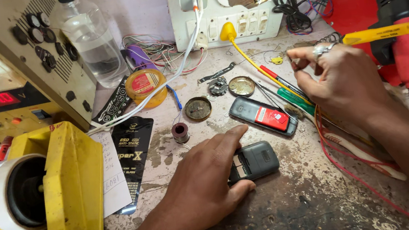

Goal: The person opens the back cover of a feature phone, removes the battery, and uses a screwdriver to unscrew and work on the internal components. They then reassemble the phone, pressing the keypad and casing back together and using tweezers on the edge of the device.

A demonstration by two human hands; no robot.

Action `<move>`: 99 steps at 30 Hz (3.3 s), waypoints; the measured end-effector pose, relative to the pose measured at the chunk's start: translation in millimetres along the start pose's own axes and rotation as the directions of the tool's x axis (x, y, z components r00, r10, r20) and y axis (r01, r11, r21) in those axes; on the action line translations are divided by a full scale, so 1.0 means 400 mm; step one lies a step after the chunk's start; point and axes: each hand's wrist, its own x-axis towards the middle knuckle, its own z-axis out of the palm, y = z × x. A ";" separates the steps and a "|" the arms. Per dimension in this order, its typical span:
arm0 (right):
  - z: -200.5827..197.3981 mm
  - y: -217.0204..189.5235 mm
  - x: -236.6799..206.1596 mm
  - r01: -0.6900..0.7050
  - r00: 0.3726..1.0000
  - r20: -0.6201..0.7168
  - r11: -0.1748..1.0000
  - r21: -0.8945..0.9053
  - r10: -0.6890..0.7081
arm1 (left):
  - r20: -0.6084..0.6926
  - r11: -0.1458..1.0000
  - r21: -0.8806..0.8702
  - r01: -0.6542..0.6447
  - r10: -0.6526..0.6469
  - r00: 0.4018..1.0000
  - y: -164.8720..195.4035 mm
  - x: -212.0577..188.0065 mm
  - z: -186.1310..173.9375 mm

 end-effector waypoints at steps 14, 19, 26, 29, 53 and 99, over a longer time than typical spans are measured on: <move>-0.057 -0.049 -0.077 0.178 0.941 0.119 0.762 0.623 -0.317 | -0.060 0.985 -0.170 -0.033 0.023 0.998 -0.003 0.001 0.004; -0.073 -0.047 -0.068 0.305 0.916 0.208 0.932 0.196 -0.344 | 0.065 0.976 -0.194 0.093 -0.082 0.995 -0.006 0.014 0.000; -0.088 -0.096 -0.086 0.110 0.988 0.000 0.709 0.697 -0.153 | 0.064 0.989 -0.146 0.032 -0.023 0.998 -0.012 0.011 0.015; -0.056 -0.121 -0.105 0.114 0.988 0.017 0.788 0.605 -0.157 | 0.077 0.983 -0.173 0.066 -0.053 0.996 -0.014 0.011 0.021; -0.007 -0.137 -0.138 0.232 0.960 -0.082 0.601 0.765 -0.266 | 0.092 0.971 -0.219 0.097 -0.079 0.993 -0.015 0.012 0.022; 0.076 -0.072 -0.180 0.262 0.935 -0.025 0.640 0.722 -0.355 | 0.067 0.969 -0.231 0.084 -0.071 0.995 -0.023 0.019 0.030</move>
